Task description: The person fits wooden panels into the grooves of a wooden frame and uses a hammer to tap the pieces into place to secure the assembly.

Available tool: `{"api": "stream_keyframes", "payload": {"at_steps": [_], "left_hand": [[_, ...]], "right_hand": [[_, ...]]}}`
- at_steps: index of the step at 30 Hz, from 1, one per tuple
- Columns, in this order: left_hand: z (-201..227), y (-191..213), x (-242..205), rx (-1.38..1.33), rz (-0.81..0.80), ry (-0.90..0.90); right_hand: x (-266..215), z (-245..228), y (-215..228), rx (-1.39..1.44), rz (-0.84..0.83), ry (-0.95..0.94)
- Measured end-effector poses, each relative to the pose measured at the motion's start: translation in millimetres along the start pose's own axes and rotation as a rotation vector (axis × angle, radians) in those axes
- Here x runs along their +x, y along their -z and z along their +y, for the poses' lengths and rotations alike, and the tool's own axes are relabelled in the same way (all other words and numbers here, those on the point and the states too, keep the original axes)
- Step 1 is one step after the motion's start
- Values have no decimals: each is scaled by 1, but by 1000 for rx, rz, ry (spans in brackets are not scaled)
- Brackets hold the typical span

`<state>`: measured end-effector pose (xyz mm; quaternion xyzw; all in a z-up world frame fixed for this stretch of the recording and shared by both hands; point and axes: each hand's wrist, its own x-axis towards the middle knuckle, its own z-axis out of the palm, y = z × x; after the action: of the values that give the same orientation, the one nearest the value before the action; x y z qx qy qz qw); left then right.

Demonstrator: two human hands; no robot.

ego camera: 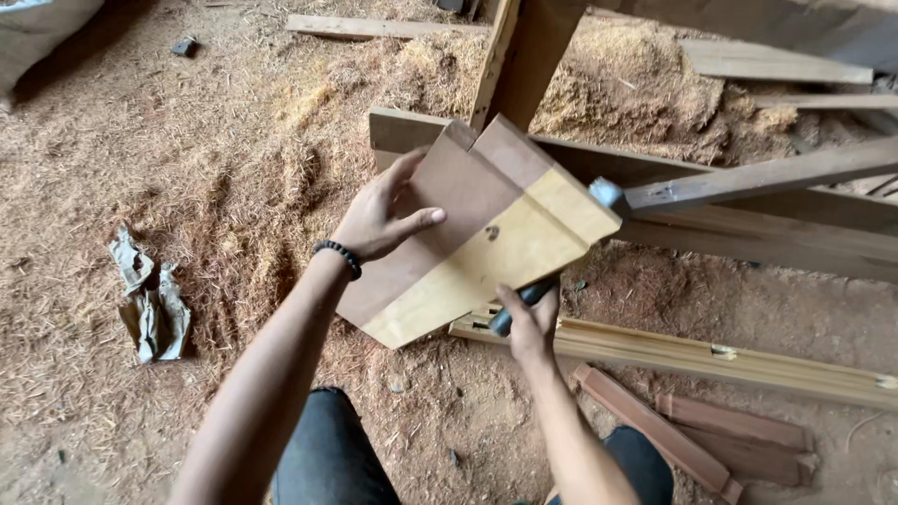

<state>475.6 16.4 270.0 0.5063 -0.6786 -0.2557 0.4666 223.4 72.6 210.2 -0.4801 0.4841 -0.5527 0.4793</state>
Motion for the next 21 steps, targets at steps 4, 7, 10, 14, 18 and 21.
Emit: {"api": "stream_keyframes", "payload": {"at_steps": [4,7,10,14,18,21], "left_hand": [[-45,-33,4,44,62,118],[-50,-57,-2,27,105,110],[-37,-78,-16,71,105,126],[-11,-88,-29,74,297,106],[23,-65,-22,67,526,-27],[75,-36,-11,-99,645,-149]], "right_hand": [[10,-20,5,-30,-17,-42],[-4,-4,28,-68,19,-82],[-45,30,55,-131,-35,-177],[-103,71,84,-275,-48,-702],[-129,141,120,-555,-199,-1094],[-127,176,122,-657,-286,-1265]]}}
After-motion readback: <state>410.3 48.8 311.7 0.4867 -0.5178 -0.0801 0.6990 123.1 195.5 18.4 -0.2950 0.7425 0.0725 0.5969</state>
